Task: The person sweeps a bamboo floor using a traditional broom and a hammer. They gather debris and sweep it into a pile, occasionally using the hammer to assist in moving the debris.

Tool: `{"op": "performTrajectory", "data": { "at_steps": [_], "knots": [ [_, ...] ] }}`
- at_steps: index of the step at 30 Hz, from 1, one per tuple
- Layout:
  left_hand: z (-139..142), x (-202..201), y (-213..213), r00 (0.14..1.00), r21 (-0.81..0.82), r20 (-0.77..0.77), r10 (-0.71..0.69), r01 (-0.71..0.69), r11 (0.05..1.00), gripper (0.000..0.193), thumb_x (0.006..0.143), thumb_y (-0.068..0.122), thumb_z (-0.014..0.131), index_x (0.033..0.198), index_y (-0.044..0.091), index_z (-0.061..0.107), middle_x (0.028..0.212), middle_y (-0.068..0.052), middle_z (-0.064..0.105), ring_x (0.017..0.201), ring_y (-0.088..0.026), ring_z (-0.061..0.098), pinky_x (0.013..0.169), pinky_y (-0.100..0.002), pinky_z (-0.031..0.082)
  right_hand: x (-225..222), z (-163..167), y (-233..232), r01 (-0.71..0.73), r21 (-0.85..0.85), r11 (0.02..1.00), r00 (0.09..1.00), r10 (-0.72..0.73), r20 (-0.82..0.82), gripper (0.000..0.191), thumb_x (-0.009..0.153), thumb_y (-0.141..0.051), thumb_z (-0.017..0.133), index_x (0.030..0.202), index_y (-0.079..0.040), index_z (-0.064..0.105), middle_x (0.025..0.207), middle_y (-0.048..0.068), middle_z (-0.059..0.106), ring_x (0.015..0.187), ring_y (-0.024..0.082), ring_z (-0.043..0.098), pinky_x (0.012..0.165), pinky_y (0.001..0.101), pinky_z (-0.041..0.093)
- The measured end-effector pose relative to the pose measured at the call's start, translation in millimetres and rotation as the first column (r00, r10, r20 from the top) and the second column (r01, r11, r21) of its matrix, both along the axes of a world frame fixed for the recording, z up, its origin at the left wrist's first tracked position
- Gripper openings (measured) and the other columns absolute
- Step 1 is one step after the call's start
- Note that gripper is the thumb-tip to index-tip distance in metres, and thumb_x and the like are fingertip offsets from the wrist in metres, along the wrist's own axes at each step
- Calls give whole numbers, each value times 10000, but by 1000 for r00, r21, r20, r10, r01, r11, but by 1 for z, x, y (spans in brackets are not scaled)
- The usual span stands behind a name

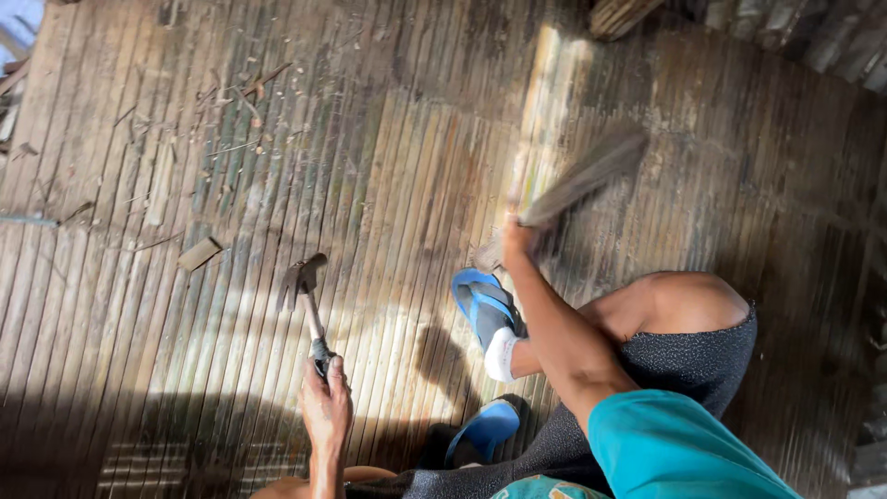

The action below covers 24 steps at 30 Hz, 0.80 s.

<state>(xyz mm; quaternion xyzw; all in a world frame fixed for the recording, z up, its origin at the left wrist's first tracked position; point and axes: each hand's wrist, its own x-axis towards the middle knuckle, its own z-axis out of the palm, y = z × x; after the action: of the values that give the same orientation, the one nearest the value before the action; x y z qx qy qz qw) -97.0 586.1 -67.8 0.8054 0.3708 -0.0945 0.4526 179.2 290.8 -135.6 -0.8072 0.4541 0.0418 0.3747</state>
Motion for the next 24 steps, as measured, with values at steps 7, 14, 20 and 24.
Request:
{"op": "performTrajectory", "data": {
  "at_steps": [7, 14, 20, 24],
  "knots": [
    [-1, -3, -22, 991, -32, 20, 133, -132, 991, 285, 1009, 312, 592, 1002, 27, 580, 614, -120, 617, 508, -247, 590, 521, -418, 458, 7, 20, 190, -557, 218, 801, 816, 577, -35, 978, 958, -301, 651, 1646, -129, -22, 1353, 248, 619, 1094, 407, 676, 912, 496, 542],
    [4, 19, -31, 973, 22, 96, 212, -215, 976, 270, 1015, 291, 602, 979, 24, 593, 627, -113, 635, 519, -229, 609, 529, -414, 475, -2, 58, 165, -779, 162, 606, 621, 709, 334, 1026, 952, -188, 703, 1621, -27, -57, 1581, 337, 293, 1443, 445, 357, 1162, 458, 341],
    [26, 22, -32, 952, 93, 104, 287, -296, 951, 228, 984, 278, 608, 992, 50, 626, 633, -114, 640, 528, -220, 626, 525, -404, 490, 148, 58, 120, -281, 427, 859, 956, 292, 41, 961, 1019, -144, 565, 1673, -145, -140, 1405, 273, 525, 1199, 372, 529, 1004, 479, 470],
    [42, 48, -23, 938, 99, -2, 347, -345, 933, 271, 1012, 285, 602, 1005, 14, 584, 637, -132, 630, 521, -237, 596, 524, -407, 459, 166, 46, 149, -505, 271, 820, 841, 537, -59, 992, 974, -203, 601, 1686, -174, -89, 1394, 252, 623, 1124, 353, 661, 944, 453, 554]
  ]
}}
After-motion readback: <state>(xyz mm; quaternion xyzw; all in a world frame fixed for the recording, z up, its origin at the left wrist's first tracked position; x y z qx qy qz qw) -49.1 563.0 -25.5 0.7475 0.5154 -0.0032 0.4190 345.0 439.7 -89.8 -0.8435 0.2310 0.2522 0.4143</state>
